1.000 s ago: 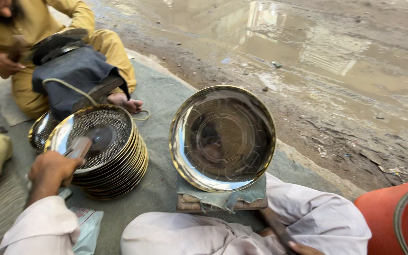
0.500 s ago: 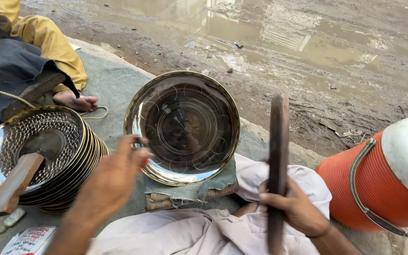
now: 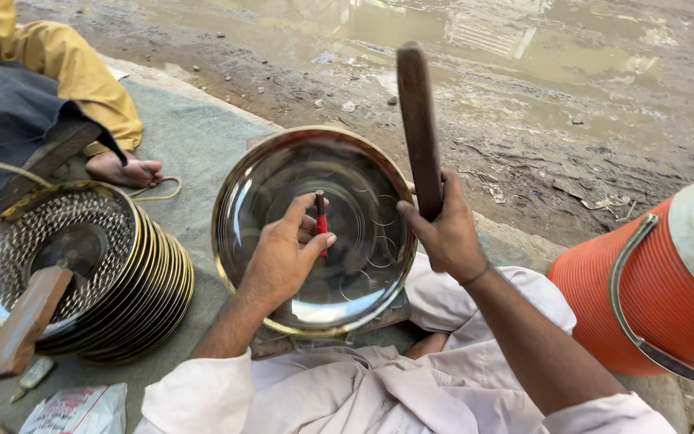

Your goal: The person sits on the ground and uses a hammer to strike a small red tool placed on a brass plate, creating a patterned texture. They repeatedly reposition the tool and hammer different areas of the plate's surface.

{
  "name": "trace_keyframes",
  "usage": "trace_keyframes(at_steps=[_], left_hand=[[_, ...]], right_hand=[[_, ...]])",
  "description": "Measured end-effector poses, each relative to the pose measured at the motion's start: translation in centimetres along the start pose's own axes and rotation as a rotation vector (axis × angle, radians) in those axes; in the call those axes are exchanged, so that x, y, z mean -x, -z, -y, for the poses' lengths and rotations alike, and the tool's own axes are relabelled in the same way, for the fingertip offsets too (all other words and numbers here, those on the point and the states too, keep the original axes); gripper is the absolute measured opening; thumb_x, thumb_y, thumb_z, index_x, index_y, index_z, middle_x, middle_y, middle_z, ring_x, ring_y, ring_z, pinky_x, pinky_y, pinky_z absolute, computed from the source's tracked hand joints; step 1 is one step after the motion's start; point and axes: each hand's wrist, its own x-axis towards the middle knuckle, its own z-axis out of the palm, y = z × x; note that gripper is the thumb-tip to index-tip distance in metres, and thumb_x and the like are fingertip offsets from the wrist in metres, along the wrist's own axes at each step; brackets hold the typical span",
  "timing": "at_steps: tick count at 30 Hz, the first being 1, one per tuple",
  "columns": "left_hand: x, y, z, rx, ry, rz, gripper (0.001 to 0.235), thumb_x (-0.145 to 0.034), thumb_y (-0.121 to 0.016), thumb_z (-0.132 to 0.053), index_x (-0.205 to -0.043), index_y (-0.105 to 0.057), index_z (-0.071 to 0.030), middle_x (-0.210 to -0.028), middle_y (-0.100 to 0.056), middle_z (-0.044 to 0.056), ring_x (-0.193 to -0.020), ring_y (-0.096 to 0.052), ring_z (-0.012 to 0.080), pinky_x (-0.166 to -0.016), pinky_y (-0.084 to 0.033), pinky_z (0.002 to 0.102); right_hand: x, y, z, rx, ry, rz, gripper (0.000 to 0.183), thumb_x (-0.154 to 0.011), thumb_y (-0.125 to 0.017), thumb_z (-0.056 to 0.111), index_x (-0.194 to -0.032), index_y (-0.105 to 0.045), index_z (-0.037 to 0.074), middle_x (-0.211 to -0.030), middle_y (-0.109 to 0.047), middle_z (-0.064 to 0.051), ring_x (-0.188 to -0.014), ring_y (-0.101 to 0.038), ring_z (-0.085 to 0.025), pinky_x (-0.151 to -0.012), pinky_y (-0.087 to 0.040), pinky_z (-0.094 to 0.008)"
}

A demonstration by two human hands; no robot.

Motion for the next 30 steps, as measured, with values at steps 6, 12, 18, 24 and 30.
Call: trace_keyframes(at_steps=[6,12,18,24,30], left_hand=[[0.9,-2.7,1.4,0.067,-0.132,-0.055,0.047,-0.096,-0.069,-0.014,-0.139,-0.051,-0.006,-0.098,-0.074,0.012,-0.087,-0.078,0.0210,-0.073,-0.064,0.036],[6.9,-7.4,2.7,-0.134,-0.386,-0.522,0.038,-0.097,-0.071,-0.007,-0.131,-0.055,-0.004,-0.110,-0.075,0.014,-0.095,-0.078,0.0196,-0.077,-0.067,0.029],[2.4,-4.0,7.8,-0.361,-0.488,-0.690,0.032,-0.101,-0.073,-0.006,-0.128,-0.055,-0.006,-0.110,-0.074,0.016,-0.099,-0.075,0.0236,-0.081,-0.064,0.035],[2.5,-2.7,4.7,-0.159,-0.184,-0.445,0.045,-0.096,-0.072,-0.008,-0.135,-0.051,-0.003,-0.102,-0.075,0.012,-0.092,-0.077,0.0206,-0.077,-0.063,0.035],[0.2,-2.6,1.8,0.096,-0.117,-0.202,0.050,-0.095,-0.070,-0.012,-0.141,-0.050,-0.008,-0.101,-0.075,0.014,-0.089,-0.078,0.0220,-0.077,-0.064,0.035]], right_hand=[[5.3,3.6,-0.4,-0.068,-0.224,0.185,0.068,-0.082,-0.082,0.020,-0.140,-0.049,0.006,-0.095,-0.069,-0.008,-0.071,-0.067,-0.015,-0.059,-0.056,-0.033],[2.8,1.2,0.6,-0.243,-0.378,0.300,0.070,-0.074,-0.088,0.017,-0.135,-0.057,0.010,-0.091,-0.069,-0.008,-0.068,-0.065,-0.014,-0.059,-0.056,-0.032],[0.8,-1.5,0.1,-0.111,-0.104,0.150,0.068,-0.076,-0.088,0.020,-0.134,-0.058,0.004,-0.097,-0.070,-0.005,-0.090,-0.066,-0.019,-0.082,-0.056,-0.035],[4.2,-0.7,-0.7,-0.206,-0.285,0.305,0.067,-0.079,-0.085,0.025,-0.135,-0.054,0.004,-0.097,-0.071,-0.006,-0.083,-0.067,-0.017,-0.072,-0.057,-0.034],[6.5,1.4,-0.9,-0.195,-0.441,0.314,0.068,-0.085,-0.079,0.019,-0.144,-0.046,0.008,-0.093,-0.068,-0.007,-0.074,-0.065,-0.014,-0.064,-0.057,-0.031]])
